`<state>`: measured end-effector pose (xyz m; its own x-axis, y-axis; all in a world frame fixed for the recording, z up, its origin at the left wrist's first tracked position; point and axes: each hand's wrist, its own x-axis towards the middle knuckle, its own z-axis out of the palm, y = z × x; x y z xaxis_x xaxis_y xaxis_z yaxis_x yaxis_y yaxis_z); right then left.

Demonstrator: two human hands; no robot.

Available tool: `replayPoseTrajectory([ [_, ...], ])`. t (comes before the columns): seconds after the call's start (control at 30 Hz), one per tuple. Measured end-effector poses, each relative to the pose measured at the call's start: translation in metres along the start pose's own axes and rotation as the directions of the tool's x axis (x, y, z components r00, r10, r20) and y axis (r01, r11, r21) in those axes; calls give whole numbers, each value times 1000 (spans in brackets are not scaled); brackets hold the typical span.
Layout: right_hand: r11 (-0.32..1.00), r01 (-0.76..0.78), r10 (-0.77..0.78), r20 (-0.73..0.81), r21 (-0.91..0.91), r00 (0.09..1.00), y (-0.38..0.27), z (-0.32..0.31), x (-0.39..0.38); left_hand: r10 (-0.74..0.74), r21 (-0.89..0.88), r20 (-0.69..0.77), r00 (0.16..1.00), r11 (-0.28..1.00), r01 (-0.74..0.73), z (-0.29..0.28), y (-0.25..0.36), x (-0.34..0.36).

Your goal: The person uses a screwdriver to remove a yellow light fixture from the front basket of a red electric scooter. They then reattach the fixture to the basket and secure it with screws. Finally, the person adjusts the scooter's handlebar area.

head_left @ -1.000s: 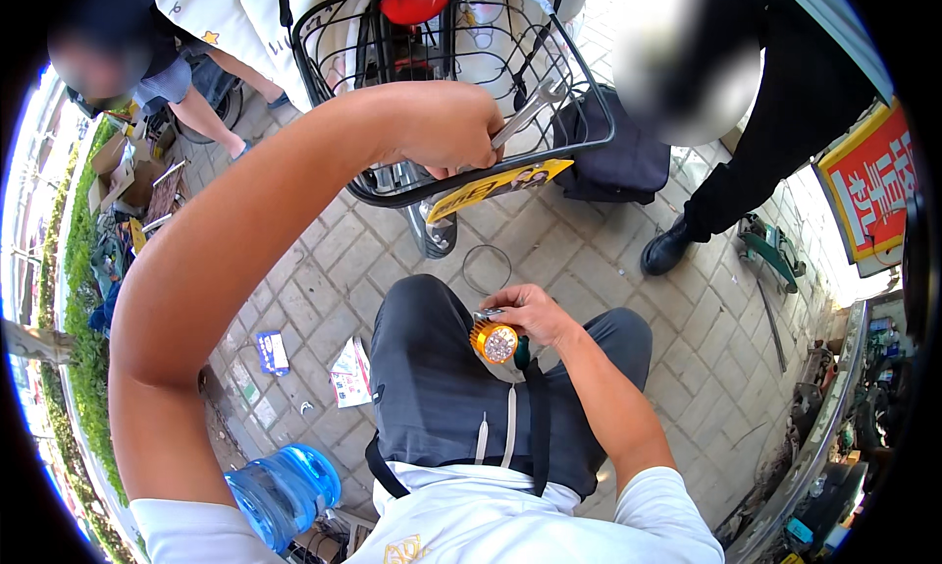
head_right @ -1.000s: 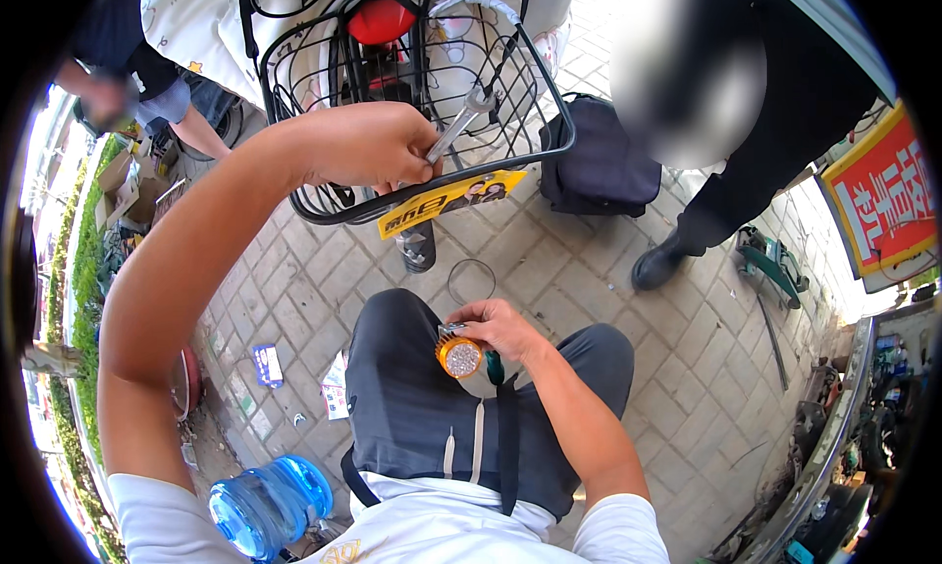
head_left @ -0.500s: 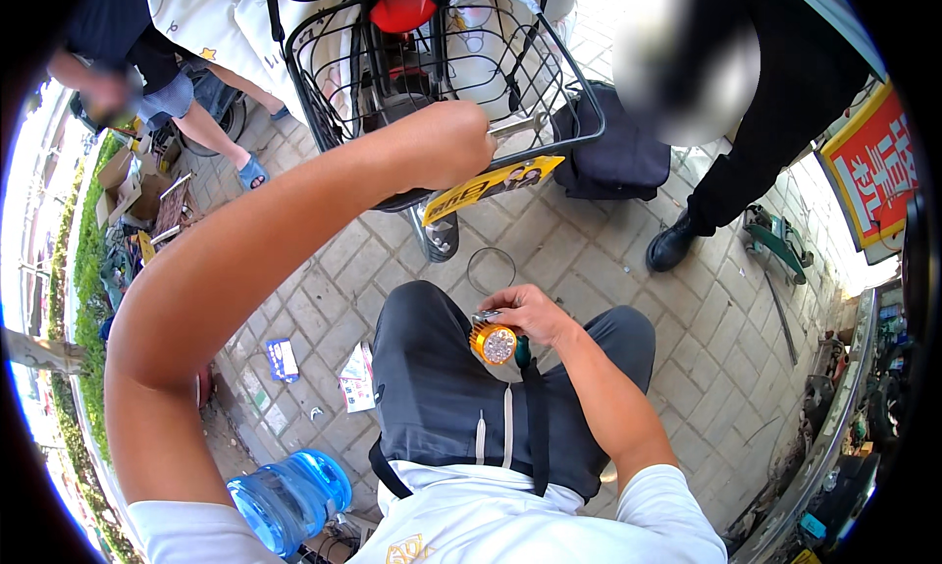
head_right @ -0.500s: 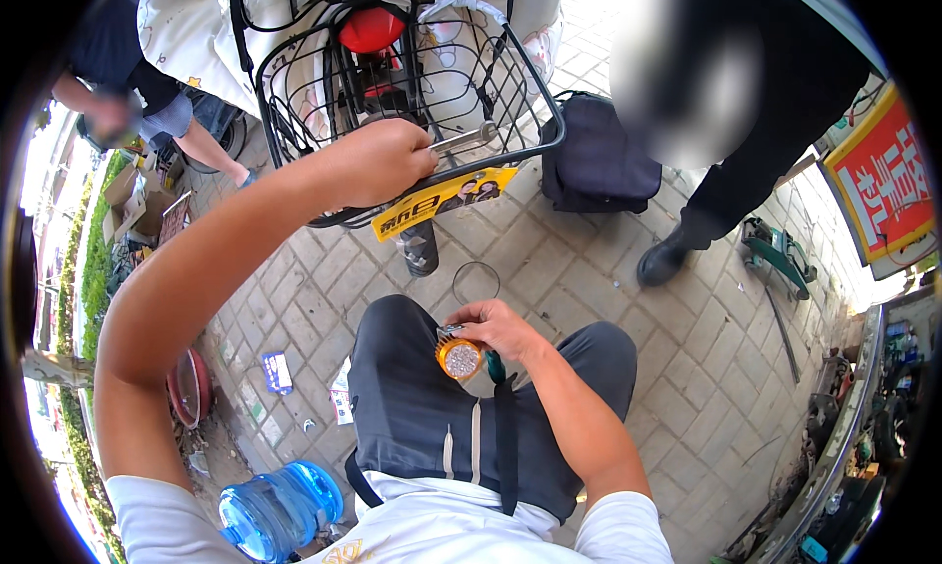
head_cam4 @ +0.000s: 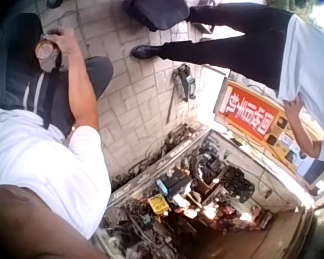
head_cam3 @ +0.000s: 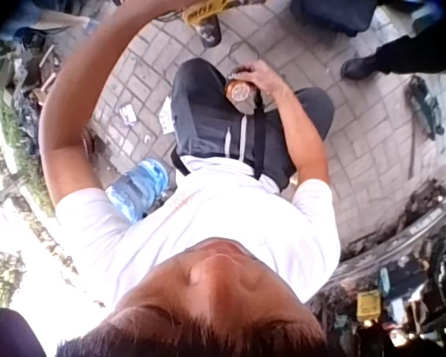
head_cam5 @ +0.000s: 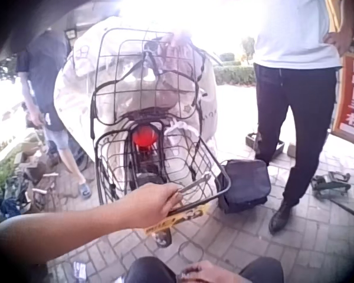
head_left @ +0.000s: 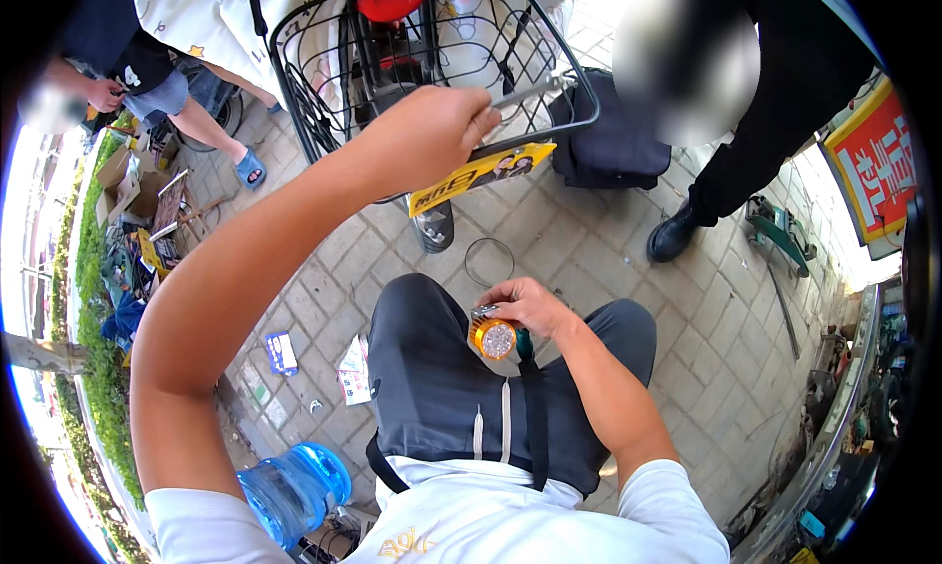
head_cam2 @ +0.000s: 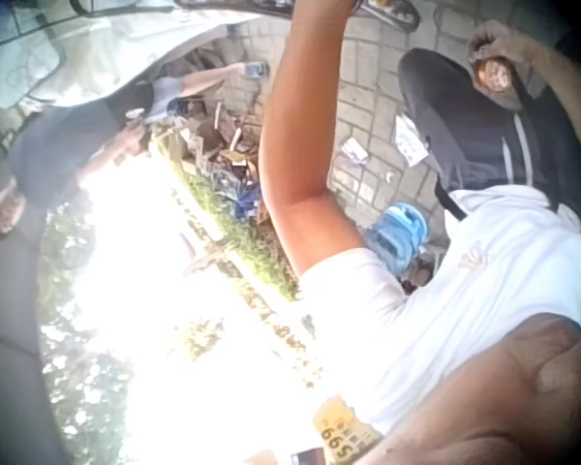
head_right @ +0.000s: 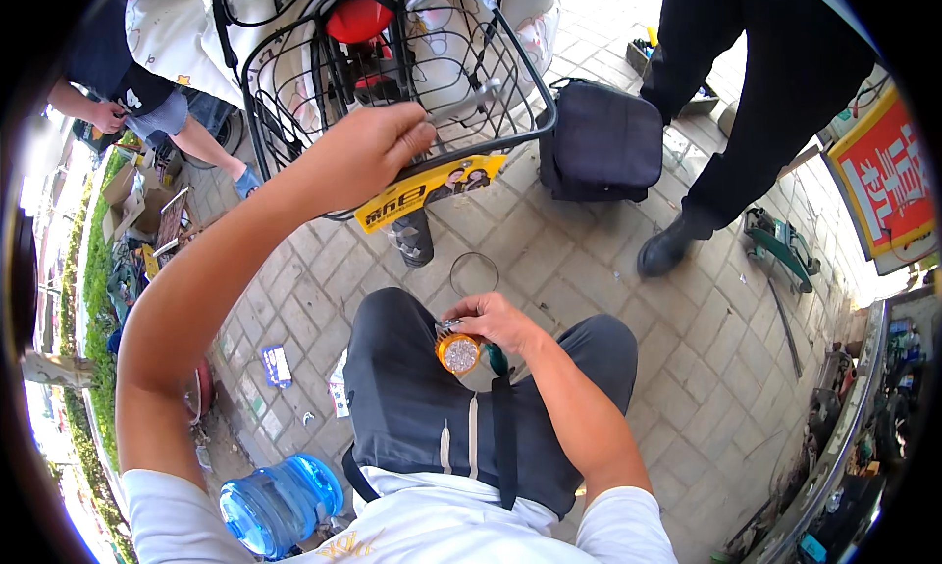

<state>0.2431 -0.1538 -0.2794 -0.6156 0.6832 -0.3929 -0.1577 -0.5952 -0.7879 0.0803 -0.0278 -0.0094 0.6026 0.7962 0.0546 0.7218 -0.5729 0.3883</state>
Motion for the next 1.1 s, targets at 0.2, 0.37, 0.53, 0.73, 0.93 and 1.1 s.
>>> replayPoseTrajectory([
  [0.2, 995, 88, -82, -114, 48, 990, -10, -23, -22, -147, -196, -403, 903, 978, 71, -4, 28, -33],
  [0.37, 921, 367, -289, -397, 133, 871, -20, -66, -61, -109, -668, 229, 967, 705, 238, 68, 32, -95],
  [0.53, 897, 424, -278, -585, 127, 762, -16, -85, -82, -93, -294, 693, 715, 869, 398, 287, -79, -82],
  [0.73, 960, 281, -223, -568, 14, 792, -20, -37, -70, -267, 145, 836, 479, 950, 277, 455, -111, -92],
  [0.93, 970, 244, -205, -569, -8, 796, -3, -38, -71, -247, -487, 500, 830, 713, 505, 396, -68, -61],
  [1.1, 975, 221, -202, -561, -35, 803, -16, -34, -59, -92, -808, 556, 826, -293, 511, 262, -19, -68],
])
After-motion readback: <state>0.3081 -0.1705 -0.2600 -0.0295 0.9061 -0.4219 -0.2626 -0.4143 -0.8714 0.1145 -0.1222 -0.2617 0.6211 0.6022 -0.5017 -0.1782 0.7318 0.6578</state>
